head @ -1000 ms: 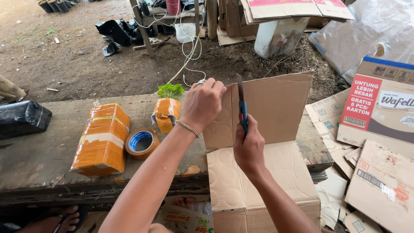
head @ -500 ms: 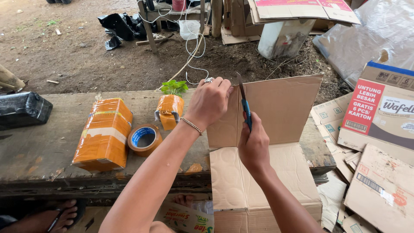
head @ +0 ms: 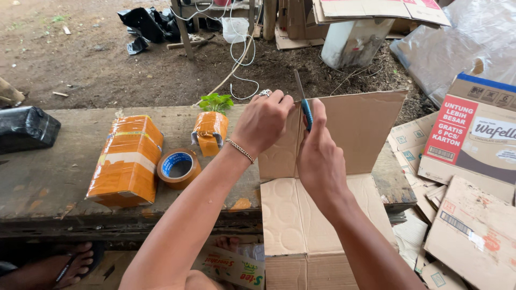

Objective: The person uses a utility knife to cut a large piece of cardboard on a wooden table. They make several cuts to shape the cardboard, then fold it and place a small potted plant inside the resulting structure.

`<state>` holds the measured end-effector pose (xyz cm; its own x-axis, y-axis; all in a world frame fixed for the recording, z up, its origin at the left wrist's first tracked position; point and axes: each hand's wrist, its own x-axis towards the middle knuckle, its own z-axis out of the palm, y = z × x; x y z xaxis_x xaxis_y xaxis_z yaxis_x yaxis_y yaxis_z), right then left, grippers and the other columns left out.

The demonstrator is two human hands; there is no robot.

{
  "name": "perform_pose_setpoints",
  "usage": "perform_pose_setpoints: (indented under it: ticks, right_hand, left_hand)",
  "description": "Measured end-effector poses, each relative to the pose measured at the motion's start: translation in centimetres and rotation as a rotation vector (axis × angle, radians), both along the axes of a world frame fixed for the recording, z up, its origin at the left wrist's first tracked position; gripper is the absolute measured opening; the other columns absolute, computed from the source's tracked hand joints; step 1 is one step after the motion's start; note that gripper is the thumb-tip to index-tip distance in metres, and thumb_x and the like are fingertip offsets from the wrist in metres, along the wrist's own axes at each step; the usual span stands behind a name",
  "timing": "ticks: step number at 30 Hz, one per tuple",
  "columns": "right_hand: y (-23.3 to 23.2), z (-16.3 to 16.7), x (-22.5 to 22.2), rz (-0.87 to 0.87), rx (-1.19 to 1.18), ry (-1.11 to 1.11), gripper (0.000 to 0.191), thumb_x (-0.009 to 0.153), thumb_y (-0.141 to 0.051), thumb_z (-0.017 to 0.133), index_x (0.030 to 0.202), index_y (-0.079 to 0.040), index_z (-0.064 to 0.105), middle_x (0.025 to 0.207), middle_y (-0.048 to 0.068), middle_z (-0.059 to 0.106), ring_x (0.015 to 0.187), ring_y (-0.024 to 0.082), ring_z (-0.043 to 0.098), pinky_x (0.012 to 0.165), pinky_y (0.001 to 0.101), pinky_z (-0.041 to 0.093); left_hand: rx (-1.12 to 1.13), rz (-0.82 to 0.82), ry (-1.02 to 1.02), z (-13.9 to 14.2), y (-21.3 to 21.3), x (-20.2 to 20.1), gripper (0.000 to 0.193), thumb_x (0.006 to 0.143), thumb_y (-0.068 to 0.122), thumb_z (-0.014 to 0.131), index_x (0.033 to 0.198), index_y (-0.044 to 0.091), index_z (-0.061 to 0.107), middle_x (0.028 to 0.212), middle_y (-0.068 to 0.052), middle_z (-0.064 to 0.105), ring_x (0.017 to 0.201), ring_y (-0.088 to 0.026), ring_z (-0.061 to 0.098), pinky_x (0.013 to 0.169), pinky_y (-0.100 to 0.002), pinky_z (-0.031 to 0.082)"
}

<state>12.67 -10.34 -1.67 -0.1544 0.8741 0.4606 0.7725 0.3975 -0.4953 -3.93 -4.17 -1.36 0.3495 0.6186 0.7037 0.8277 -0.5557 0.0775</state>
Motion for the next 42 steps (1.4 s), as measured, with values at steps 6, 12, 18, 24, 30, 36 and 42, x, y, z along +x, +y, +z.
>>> perform_pose_setpoints:
  ticks: [6,12,18,24,30,36,42]
  right_hand:
    - [-0.8,1.2,0.4,-0.004,0.173,-0.135,0.053,0.096,-0.001,0.054,0.149,-0.003,0.045,0.091,0.023,0.065,0.068,0.043,0.067,0.058,0.0526,0.054]
    - [-0.8,-0.1,1.2,-0.042,0.171,-0.212,0.060,0.094,0.000,0.056,0.153,-0.004,0.046,0.087,0.022,0.065,0.065,0.039,0.067,0.058,0.0495,0.055]
    - [-0.9,-2.2,1.1,0.006,0.228,-0.164,0.066,0.091,0.005,0.054,0.156,0.001,0.041,0.093,0.024,0.063,0.066,0.039,0.066,0.060,0.0485,0.056]
    - [-1.9,-4.2,1.3,0.005,0.221,-0.122,0.064,0.093,0.003,0.056,0.155,0.003,0.040,0.093,0.024,0.062,0.066,0.038,0.065,0.059,0.0484,0.055]
    - [-2.9,-4.9,1.7,0.017,0.223,-0.096,0.064,0.092,0.003,0.057,0.154,0.003,0.042,0.086,0.022,0.062,0.065,0.036,0.063,0.058,0.0474,0.054]
    - [-3.7,-3.4,2.5,0.064,0.231,-0.051,0.055,0.093,0.003,0.056,0.148,0.004,0.051,0.075,0.021,0.063,0.064,0.035,0.063,0.061,0.0479,0.053]
    - [-3.3,-0.2,3.0,0.046,0.145,-0.122,0.051,0.093,0.001,0.056,0.144,0.003,0.055,0.073,0.022,0.063,0.060,0.036,0.064,0.059,0.0491,0.052]
  left_hand:
    - [0.016,0.007,-0.024,0.0,0.2,0.5,0.004,0.091,0.006,0.058,0.090,0.005,0.062,0.089,-0.013,0.065,0.083,-0.033,0.069,0.080,-0.045,0.053]
    - [-0.013,0.043,-0.008,0.3,0.4,0.8,0.005,0.088,0.009,0.059,0.088,0.005,0.062,0.086,-0.015,0.066,0.078,-0.035,0.069,0.074,-0.044,0.055]
    - [-0.002,0.011,-0.095,0.6,0.3,1.1,0.015,0.094,0.015,0.061,0.084,0.004,0.064,0.082,-0.016,0.066,0.075,-0.035,0.068,0.072,-0.044,0.056]
    - [-0.009,0.016,-0.104,0.6,0.5,0.9,0.020,0.097,0.018,0.061,0.083,0.003,0.064,0.082,-0.016,0.066,0.075,-0.035,0.068,0.071,-0.044,0.056]
    - [-0.032,0.020,-0.117,0.8,0.4,0.6,0.021,0.097,0.018,0.063,0.083,0.004,0.065,0.082,-0.016,0.065,0.077,-0.035,0.069,0.072,-0.043,0.056]
    - [-0.023,-0.115,-0.284,0.8,0.2,0.8,0.007,0.094,0.008,0.067,0.093,0.001,0.070,0.094,-0.013,0.065,0.080,-0.033,0.069,0.074,-0.041,0.056]
    - [-0.070,-0.144,-0.375,0.9,0.7,1.4,0.006,0.092,0.008,0.071,0.091,0.001,0.072,0.096,-0.016,0.065,0.086,-0.034,0.069,0.078,-0.041,0.057]
